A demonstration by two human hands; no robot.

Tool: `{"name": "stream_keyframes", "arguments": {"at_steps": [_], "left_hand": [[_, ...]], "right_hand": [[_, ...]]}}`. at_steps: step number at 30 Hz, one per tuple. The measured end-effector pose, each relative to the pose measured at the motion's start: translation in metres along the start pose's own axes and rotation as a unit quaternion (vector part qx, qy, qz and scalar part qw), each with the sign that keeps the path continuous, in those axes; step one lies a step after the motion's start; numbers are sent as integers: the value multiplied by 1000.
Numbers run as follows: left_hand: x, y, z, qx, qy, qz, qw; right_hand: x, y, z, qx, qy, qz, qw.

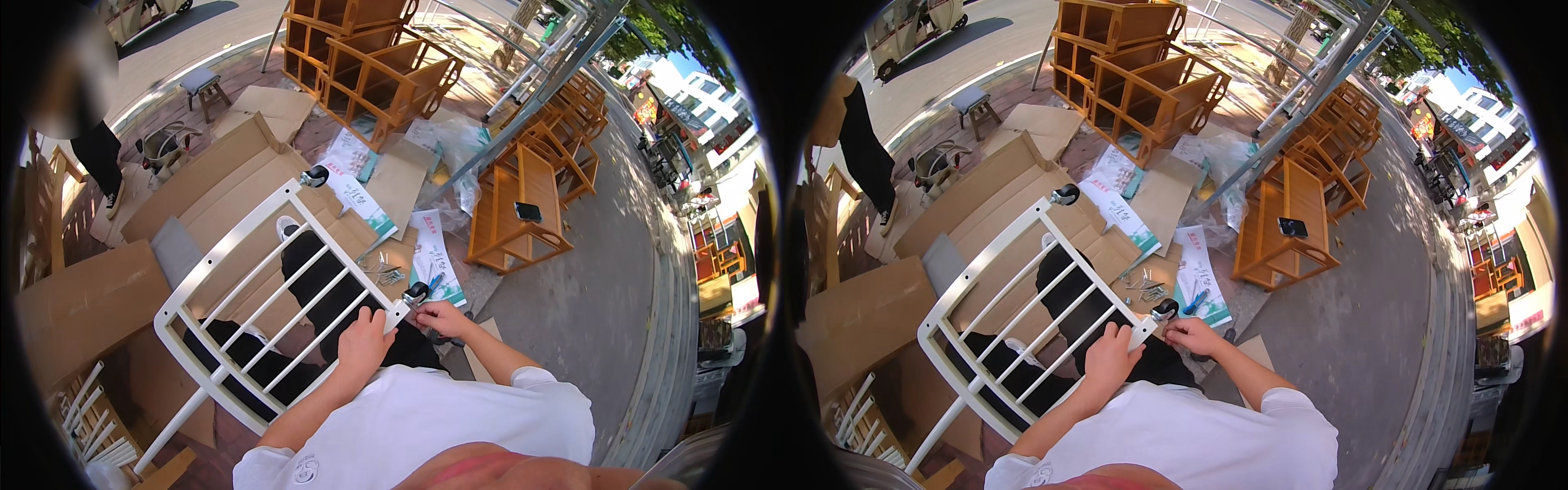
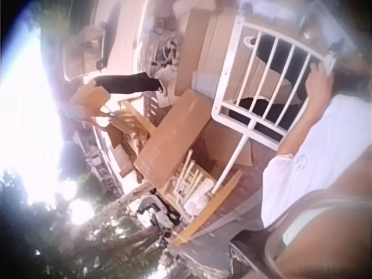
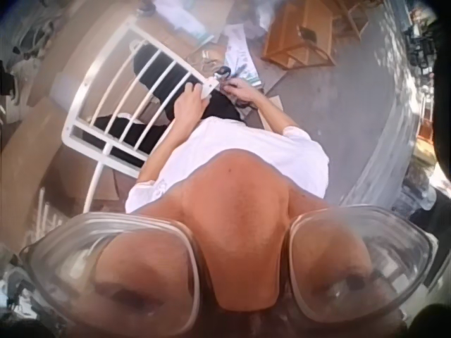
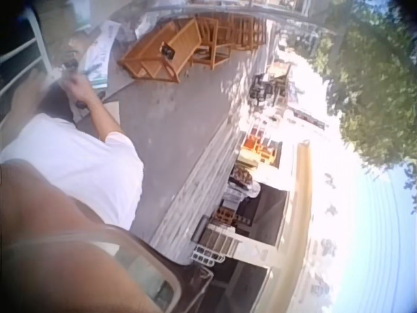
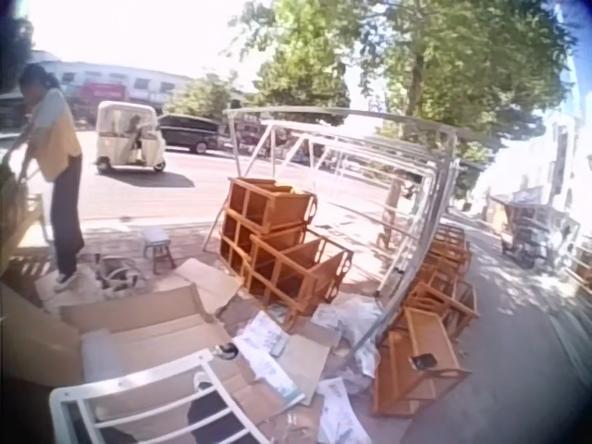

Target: The person assembles a white metal chair frame on a sidewalk. They attach wheels to the base, insert a long white pole into the frame, and use a cordless drill to secure components. The person then attaches additional metal bars and tightens screws by hand.

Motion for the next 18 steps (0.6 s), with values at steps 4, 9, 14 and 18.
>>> {"name": "stream_keyframes", "arguments": {"at_steps": [4,9,14,18], "left_hand": [[1,0,5,5,5,-1,1000],[2,2,6,-13,1,-9,1000],[2,0,3,-9,-3,-3,1000],[3,-1,0,-1,10,1,1000]], "right_hand": [[-8,-40,-76,-86,-184,96,974],[-10,-41,-135,-265,-380,154,873],[-9,8,-175,-295,-429,100,848],[-1,69,-170,-280,-321,-44,903]]}}
Point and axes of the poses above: each hand's wrist, its own y-axis towards the middle knuckle, its own x-axis out of the palm, z = x × y, the point moved 9 cm from there along y, towards the middle knuckle, and after that the axes turned 2 degrees about -x, right-handed, at the moved point
